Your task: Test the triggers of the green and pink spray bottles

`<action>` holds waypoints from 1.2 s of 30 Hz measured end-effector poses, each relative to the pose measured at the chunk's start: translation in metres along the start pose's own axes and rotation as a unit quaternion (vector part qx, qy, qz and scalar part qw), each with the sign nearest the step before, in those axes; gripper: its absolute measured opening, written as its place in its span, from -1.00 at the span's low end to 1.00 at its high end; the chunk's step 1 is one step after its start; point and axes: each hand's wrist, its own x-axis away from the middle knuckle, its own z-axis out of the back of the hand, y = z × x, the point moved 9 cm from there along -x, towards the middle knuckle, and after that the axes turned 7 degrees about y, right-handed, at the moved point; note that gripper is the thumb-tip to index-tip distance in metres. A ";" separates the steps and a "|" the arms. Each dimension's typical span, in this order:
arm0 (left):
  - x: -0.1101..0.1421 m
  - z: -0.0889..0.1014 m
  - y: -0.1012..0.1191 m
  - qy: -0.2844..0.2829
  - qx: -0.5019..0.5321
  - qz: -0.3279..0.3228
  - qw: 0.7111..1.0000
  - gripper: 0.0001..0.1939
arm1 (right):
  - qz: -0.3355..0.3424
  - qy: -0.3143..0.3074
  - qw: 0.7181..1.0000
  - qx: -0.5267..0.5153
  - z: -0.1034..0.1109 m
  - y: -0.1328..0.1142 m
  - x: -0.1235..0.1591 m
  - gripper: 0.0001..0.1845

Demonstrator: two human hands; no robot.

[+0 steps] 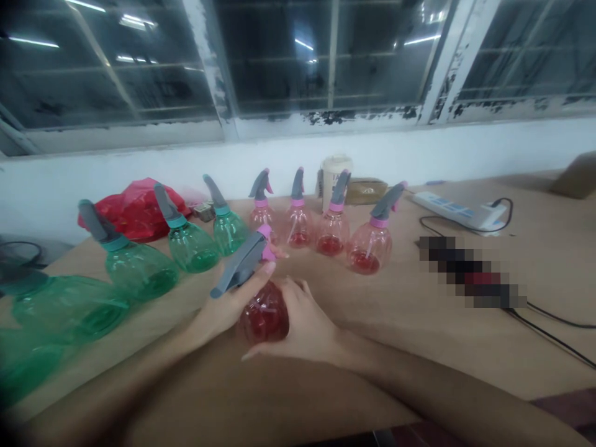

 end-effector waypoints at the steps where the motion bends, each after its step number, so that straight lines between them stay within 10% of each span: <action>1: 0.000 0.000 -0.001 0.001 0.006 0.001 1.000 -0.86 | 0.000 0.000 1.000 0.003 0.000 0.001 0.000 0.05; 36: -0.002 0.004 0.007 0.019 -0.046 0.004 0.999 -0.80 | 0.007 -0.001 1.000 -0.001 0.001 -0.002 0.002 0.12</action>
